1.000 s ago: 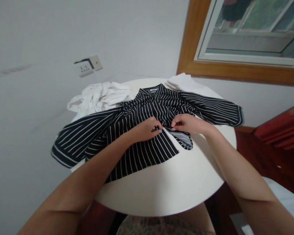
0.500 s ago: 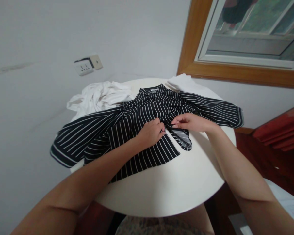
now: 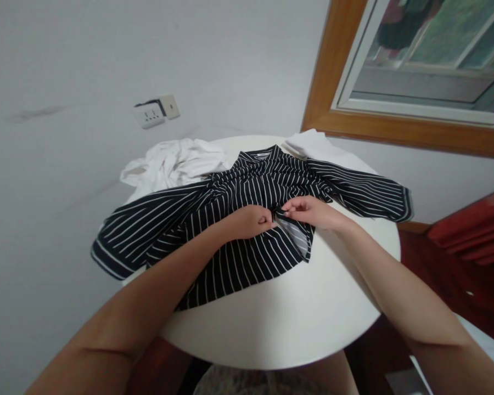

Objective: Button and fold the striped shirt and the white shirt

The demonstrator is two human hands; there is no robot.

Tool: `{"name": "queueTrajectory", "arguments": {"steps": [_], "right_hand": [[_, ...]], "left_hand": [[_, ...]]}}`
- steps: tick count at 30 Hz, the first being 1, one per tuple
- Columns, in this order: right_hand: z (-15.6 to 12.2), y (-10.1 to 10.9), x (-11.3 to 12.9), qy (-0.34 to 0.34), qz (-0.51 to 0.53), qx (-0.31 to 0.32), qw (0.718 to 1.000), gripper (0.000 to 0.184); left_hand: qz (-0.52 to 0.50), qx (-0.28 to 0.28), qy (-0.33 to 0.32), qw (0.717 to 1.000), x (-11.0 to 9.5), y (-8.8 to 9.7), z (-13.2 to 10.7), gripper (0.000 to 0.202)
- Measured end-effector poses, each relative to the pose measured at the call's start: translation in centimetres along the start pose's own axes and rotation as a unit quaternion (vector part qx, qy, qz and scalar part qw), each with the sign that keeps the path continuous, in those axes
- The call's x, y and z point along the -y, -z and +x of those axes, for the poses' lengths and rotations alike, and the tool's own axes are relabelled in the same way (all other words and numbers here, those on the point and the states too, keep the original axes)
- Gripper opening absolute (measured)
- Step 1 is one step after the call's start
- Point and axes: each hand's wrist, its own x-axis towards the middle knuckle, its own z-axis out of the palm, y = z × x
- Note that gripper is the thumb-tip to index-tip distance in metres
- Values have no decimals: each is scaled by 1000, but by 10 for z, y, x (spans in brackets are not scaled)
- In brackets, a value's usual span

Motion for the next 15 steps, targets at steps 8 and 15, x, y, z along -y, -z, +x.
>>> {"name": "queueTrajectory", "arguments": {"steps": [8,15], "right_hand": [[3,-12,0,1,-8,3,1000,23],[2,-11,3,-1,-10,-2,1000,28]], "left_hand": [[-260,102,123,952,9,14,2,24],[-388,105,162,901,15,8,3,22]]}}
